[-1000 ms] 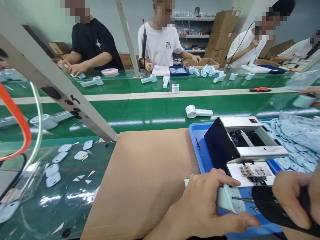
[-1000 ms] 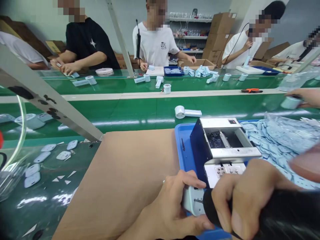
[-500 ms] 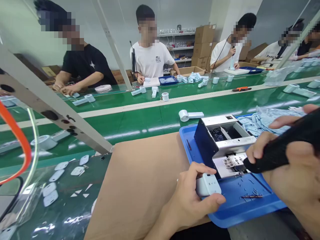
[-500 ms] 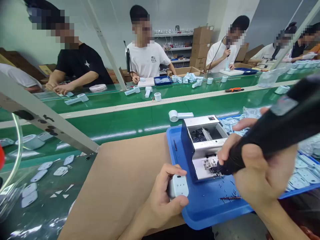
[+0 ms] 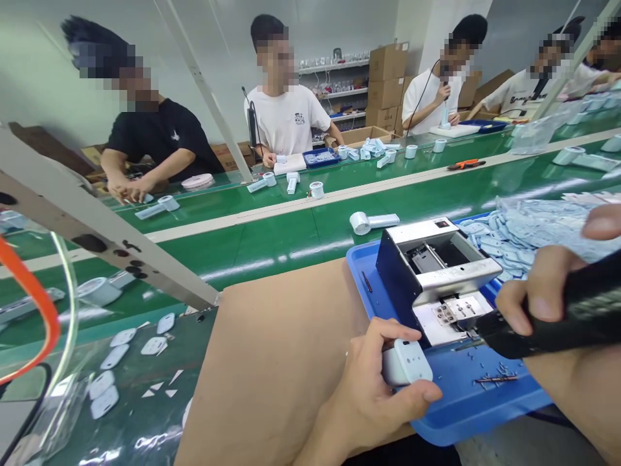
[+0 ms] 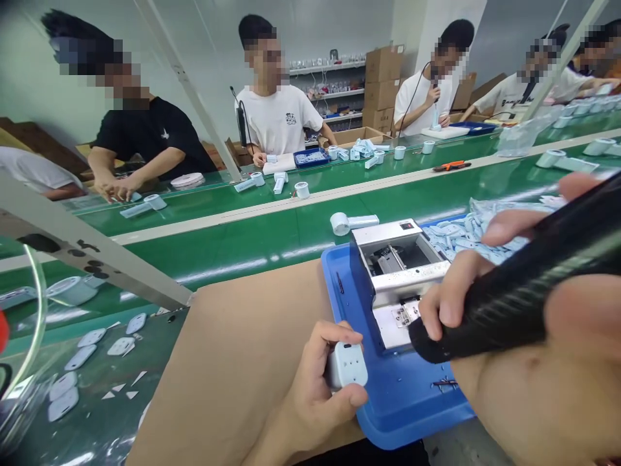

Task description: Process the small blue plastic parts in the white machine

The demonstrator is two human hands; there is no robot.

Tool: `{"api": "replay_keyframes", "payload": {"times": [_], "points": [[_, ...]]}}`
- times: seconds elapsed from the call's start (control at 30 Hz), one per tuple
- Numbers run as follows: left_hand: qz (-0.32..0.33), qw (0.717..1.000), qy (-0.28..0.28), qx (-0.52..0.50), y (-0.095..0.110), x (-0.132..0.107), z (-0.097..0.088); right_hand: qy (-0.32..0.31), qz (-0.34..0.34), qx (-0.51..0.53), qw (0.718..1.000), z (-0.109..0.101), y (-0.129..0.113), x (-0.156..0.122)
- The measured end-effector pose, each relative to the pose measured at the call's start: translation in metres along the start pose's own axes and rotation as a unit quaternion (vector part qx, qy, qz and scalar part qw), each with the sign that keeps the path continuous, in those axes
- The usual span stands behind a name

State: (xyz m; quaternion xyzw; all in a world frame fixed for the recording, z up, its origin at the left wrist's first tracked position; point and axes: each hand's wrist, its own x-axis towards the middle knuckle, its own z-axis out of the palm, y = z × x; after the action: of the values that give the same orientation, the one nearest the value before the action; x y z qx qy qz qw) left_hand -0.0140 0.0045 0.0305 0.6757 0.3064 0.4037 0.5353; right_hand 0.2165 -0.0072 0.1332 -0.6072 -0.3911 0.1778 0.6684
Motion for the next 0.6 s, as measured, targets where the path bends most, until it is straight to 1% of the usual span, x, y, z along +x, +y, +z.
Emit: {"api": "replay_keyframes", "payload": {"times": [0.07,0.13,0.23,0.37,0.47,0.53,0.6], "points": [[-0.007,1.0,0.001,0.003,0.0,0.0,0.0,-0.007,0.018,-0.034,0.999,-0.02,0.016,0.0],[-0.009,1.0,0.007,0.002,0.0,0.0,0.0,-0.009,0.029,-0.043,0.999,-0.036,0.032,0.002],[-0.002,1.0,0.009,-0.006,0.001,0.001,0.0,-0.007,0.027,-0.04,0.999,-0.044,0.046,0.007],[-0.003,1.0,-0.004,0.004,0.001,0.002,0.001,-0.016,0.024,-0.045,0.999,-0.041,0.049,0.01],[0.003,1.0,-0.002,0.017,0.0,0.002,0.002,-0.024,0.025,-0.05,0.998,-0.038,0.045,0.009],[0.008,1.0,0.0,0.016,-0.001,0.002,0.003,-0.029,0.026,-0.053,0.998,-0.029,0.034,0.006],[0.016,1.0,0.004,0.011,-0.002,0.002,0.004,-0.034,0.023,-0.049,0.998,-0.013,0.016,-0.001]]}}
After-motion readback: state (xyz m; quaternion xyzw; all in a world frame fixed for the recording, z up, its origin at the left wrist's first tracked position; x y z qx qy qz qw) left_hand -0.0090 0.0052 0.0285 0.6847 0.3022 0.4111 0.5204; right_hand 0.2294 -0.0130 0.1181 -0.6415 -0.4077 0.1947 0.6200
